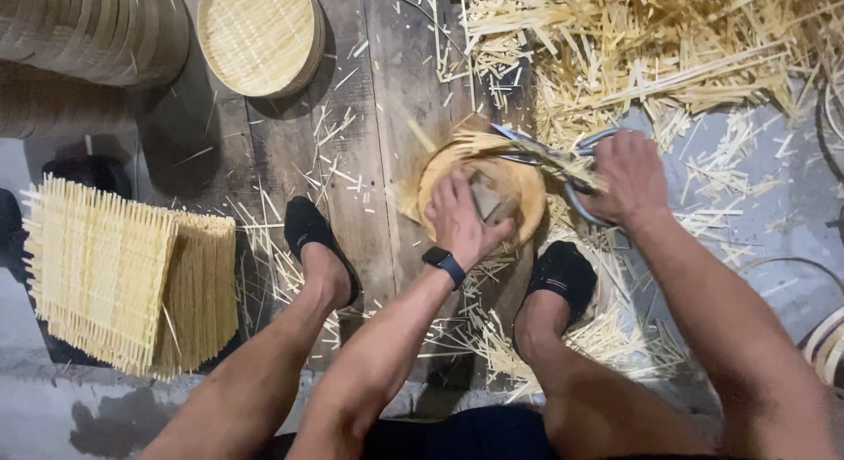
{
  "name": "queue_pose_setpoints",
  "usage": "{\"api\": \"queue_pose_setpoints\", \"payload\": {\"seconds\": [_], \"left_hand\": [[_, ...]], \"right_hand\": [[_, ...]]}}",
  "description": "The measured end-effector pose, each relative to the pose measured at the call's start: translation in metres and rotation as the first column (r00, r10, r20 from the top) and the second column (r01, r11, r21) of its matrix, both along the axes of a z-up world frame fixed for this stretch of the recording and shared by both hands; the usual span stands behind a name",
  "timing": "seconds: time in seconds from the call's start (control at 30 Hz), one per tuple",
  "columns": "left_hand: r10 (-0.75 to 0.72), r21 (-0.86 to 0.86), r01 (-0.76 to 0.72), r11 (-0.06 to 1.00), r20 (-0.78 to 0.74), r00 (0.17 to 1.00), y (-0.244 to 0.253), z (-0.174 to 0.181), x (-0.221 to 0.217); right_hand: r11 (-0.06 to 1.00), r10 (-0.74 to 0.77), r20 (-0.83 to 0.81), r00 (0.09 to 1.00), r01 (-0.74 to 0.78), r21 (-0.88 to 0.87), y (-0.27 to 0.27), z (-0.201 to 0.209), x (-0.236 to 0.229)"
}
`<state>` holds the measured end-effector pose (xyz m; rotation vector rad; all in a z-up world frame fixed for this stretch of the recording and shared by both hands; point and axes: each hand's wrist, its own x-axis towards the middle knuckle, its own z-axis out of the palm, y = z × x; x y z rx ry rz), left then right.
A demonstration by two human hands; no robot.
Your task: Assembling and trimming circular bamboo rims onto flat woven bamboo bases using scissors and a wooden mold.
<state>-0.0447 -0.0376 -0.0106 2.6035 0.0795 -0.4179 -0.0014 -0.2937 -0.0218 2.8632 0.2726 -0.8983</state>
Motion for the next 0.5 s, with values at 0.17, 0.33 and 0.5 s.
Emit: {"api": "queue_pose_setpoints", "payload": {"seconds": [0.17,0.33,0.5], "left_hand": [[-0.147,0.001,0.147,0.989,-0.033,0.989,0.012,0.002,0.008],[-0.315,-0.043,0.315,0.948,0.009,0.949,0.025,0.002,0.015],[-0.492,-0.067,0.491,0.869,-0.011,0.87,0.03,0.002,0.02]], "right_hand": [[0.981,-0.097,0.166,0.981,0.066,0.184,-0.019,-0.05,-0.017],[0.989,0.008,0.229,0.973,-0.042,0.143,-0.034,-0.06,-0.023],[0.996,0.077,0.207,0.975,-0.086,0.032,-0.006,-0.05,-0.01]]}}
